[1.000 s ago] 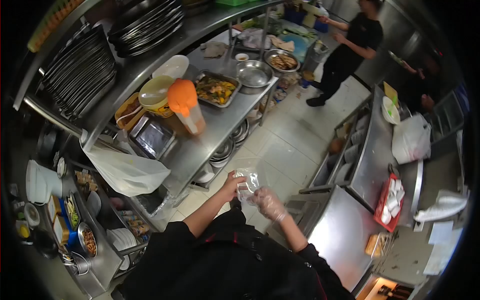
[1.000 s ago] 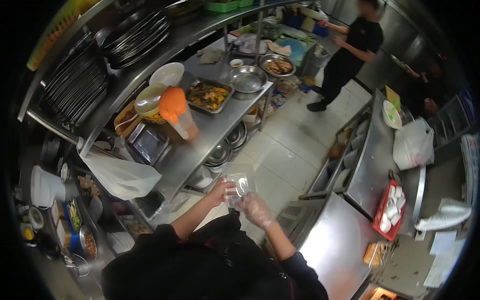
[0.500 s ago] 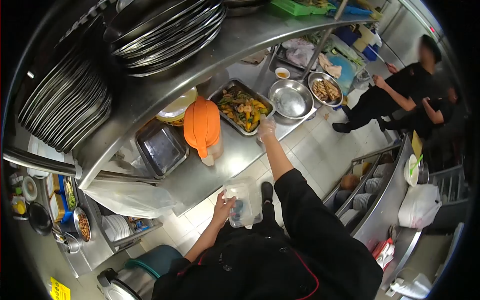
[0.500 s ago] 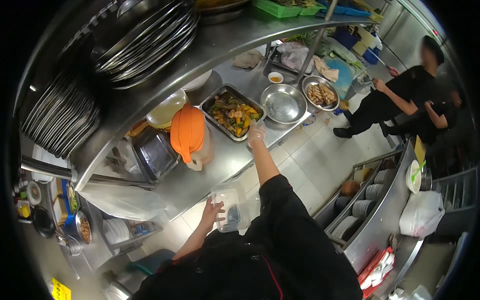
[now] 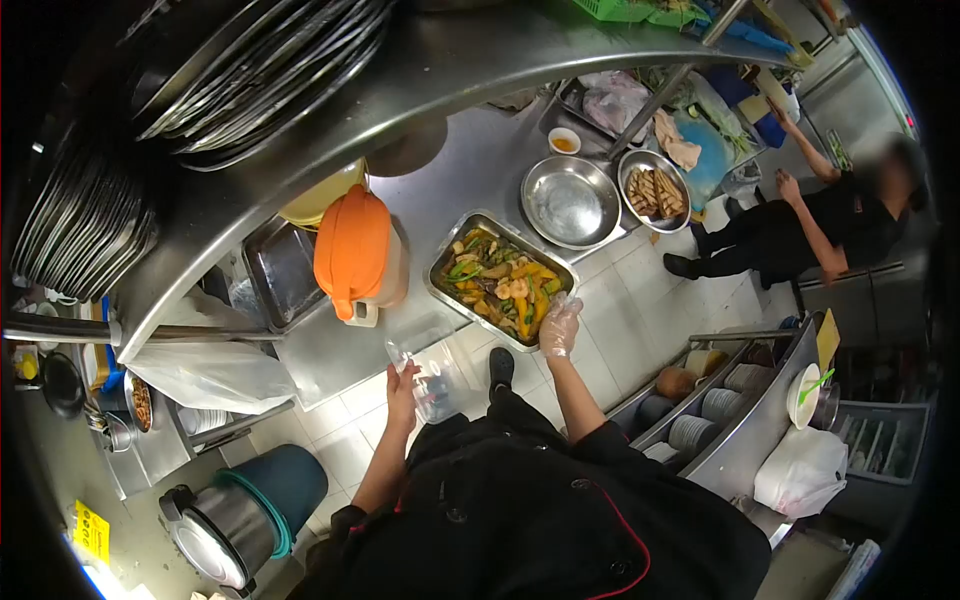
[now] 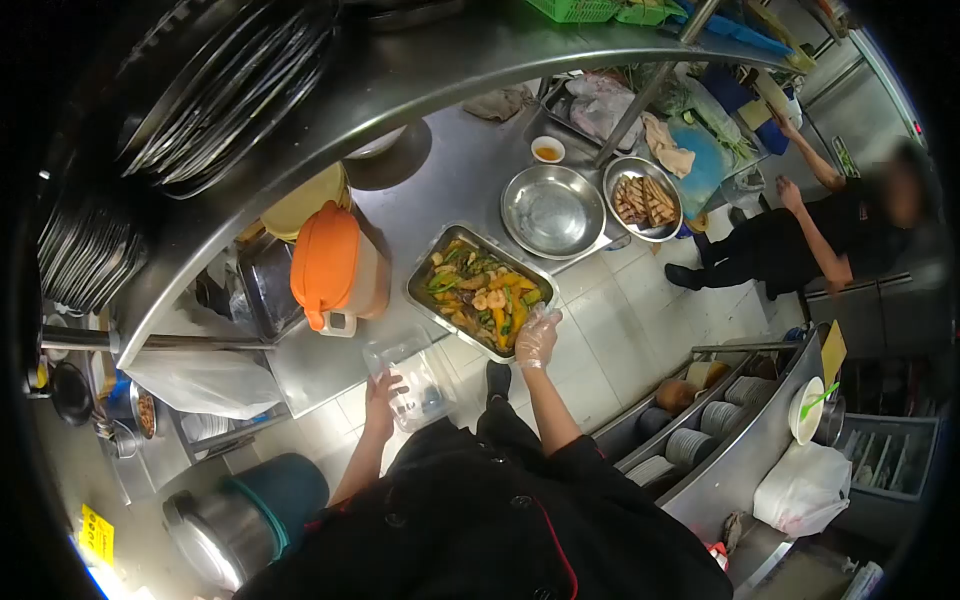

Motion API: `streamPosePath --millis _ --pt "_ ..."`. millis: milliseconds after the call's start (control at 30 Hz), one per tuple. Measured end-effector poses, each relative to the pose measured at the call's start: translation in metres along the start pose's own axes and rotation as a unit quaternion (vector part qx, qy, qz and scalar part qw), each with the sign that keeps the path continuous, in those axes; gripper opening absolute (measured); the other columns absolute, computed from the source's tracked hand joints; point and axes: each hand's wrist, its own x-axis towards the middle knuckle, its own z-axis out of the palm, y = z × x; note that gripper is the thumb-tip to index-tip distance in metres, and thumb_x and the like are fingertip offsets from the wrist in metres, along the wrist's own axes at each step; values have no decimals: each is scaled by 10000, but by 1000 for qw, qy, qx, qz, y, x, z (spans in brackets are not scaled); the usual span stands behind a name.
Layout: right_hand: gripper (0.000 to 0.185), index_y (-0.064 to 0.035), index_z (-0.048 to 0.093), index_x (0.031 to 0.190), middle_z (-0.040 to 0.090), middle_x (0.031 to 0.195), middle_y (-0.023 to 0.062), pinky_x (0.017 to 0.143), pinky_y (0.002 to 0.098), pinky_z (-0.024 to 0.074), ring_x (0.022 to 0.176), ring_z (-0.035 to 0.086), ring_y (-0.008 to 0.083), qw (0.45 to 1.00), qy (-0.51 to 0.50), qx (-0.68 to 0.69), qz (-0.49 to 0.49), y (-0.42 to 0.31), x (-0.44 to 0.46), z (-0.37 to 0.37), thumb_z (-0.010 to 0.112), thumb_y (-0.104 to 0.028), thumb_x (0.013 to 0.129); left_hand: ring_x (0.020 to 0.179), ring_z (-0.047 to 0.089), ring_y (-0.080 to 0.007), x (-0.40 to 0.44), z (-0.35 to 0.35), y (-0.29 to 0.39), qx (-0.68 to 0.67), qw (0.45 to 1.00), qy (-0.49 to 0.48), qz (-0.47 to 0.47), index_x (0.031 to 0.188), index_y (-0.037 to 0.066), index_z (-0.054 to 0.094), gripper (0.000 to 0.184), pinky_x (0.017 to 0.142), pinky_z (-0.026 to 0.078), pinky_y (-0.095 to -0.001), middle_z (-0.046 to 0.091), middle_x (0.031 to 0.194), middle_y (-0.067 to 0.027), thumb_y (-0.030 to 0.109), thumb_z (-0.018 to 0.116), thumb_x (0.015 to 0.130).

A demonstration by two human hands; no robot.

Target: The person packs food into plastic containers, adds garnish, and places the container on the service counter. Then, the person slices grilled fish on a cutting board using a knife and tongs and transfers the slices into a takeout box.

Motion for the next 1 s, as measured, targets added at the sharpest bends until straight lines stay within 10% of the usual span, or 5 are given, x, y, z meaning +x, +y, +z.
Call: streamPosePath --millis 667,1000 --pt "381 49 384 1049 583 831 339 665 502 443 832 569 482 987 -96 -70 -112 32 48 -41 456 -301 916 868 531 -190 4 1 10 101 989 87 57 1155 130 384 387 618 515 -368 505 1015 -70 372 530 890" --pt "246 48 394 975 581 762 286 599 449 442 720 580 447 966 -71 19 -248 35 59 -76 459 -178 904 871 548 -185 32 32 18 155 982 85 73 1262 75 305 608 594 527 -362 510 1066 -105 483 528 870"
